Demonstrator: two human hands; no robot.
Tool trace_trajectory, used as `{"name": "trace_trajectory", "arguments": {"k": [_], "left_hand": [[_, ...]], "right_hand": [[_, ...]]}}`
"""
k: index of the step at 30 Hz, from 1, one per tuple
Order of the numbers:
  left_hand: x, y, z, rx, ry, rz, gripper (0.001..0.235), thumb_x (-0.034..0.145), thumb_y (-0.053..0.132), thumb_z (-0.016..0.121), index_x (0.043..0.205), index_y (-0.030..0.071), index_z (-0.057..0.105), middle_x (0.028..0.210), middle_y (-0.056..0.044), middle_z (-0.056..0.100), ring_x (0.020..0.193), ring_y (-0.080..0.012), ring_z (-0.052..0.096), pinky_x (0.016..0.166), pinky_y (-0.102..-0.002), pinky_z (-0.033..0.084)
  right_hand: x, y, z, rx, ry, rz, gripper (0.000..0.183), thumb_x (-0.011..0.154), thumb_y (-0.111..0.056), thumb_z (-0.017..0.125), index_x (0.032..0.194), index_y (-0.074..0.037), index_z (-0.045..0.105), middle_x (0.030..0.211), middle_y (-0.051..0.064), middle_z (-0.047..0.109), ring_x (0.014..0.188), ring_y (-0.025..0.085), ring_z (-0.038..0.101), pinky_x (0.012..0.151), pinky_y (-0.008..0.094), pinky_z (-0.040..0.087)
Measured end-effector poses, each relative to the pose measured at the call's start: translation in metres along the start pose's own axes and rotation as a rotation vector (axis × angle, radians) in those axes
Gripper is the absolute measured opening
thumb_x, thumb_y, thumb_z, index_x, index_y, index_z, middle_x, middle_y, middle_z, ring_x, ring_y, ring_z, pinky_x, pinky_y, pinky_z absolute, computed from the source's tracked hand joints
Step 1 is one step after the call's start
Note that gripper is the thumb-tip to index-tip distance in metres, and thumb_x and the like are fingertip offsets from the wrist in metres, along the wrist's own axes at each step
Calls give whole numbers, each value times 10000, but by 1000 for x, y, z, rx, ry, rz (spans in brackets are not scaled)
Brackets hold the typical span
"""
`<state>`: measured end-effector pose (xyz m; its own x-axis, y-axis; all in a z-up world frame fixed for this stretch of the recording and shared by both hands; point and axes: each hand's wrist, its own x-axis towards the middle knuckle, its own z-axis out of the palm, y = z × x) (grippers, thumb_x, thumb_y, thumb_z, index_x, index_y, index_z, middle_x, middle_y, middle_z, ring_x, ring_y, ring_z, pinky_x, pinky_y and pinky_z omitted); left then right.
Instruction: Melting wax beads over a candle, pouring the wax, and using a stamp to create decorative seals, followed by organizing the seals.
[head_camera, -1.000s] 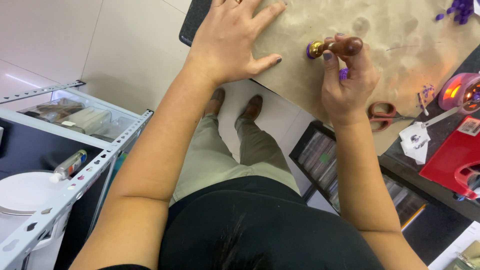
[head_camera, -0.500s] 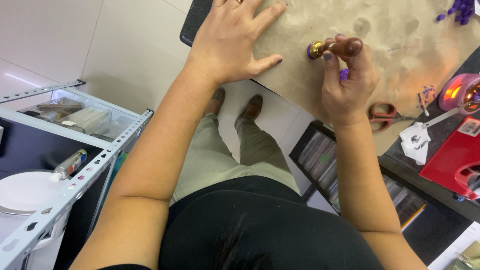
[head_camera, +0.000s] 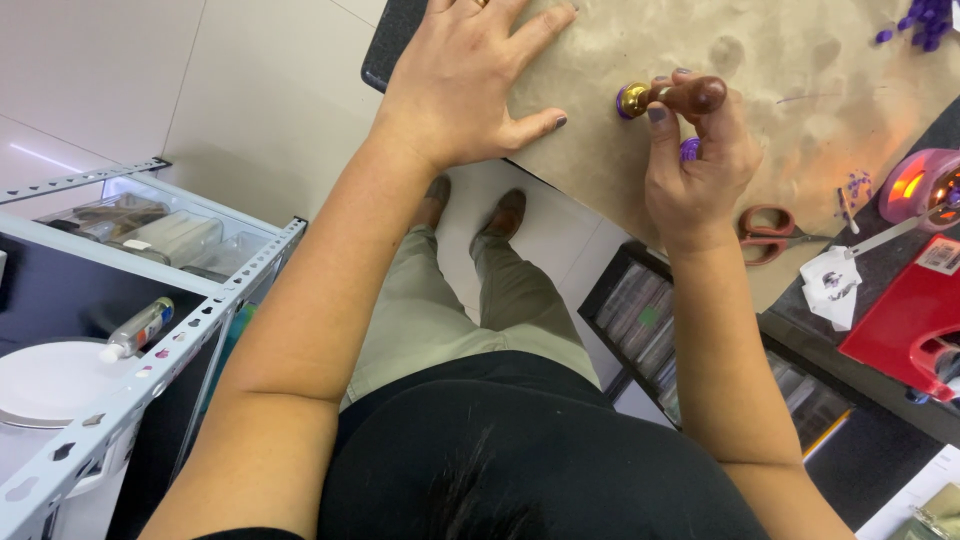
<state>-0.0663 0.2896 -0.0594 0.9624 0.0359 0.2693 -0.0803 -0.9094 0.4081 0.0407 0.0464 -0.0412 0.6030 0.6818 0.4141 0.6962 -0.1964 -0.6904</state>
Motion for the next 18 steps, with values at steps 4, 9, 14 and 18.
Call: {"name": "trace_trajectory", "arguments": {"k": [4,9,14,18], "left_hand": [[0,0,-1,6,29,15,730,897,613,825,1401,135,601,1259,-127,598,1149,-351,563,937,-493,402],[1,1,-2,-9,16,5,733,890,603,828,1403,135,593,1279,-131,607,1164,-365,570,960,-504,393],[0,0,-1,4,14,6,743,890,611,831,1408,135,593,1285,-134,594,1169,-368,564,967,-509,390],[0,0,-1,13,27,14,732,891,611,837,1394,137,597,1263,-120,602,1149,-351,565,941,-499,404]], "right_hand": [[0,1,1,-2,8,-14,140,1095,77,606,1224,113,565,1058,225,669,1027,379,734,1008,465,622],[1,-1,-1,6,-7,-2,137,1107,65,598,1233,105,560,1076,221,663,1049,380,730,1019,464,619],[0,0,0,-18,3,-13,142,1105,57,606,1232,105,567,1068,221,666,1036,381,739,1009,465,621],[2,-2,1,-3,5,-15,134,1110,42,597,1217,117,568,1054,218,665,1032,384,735,1014,470,620]]}}
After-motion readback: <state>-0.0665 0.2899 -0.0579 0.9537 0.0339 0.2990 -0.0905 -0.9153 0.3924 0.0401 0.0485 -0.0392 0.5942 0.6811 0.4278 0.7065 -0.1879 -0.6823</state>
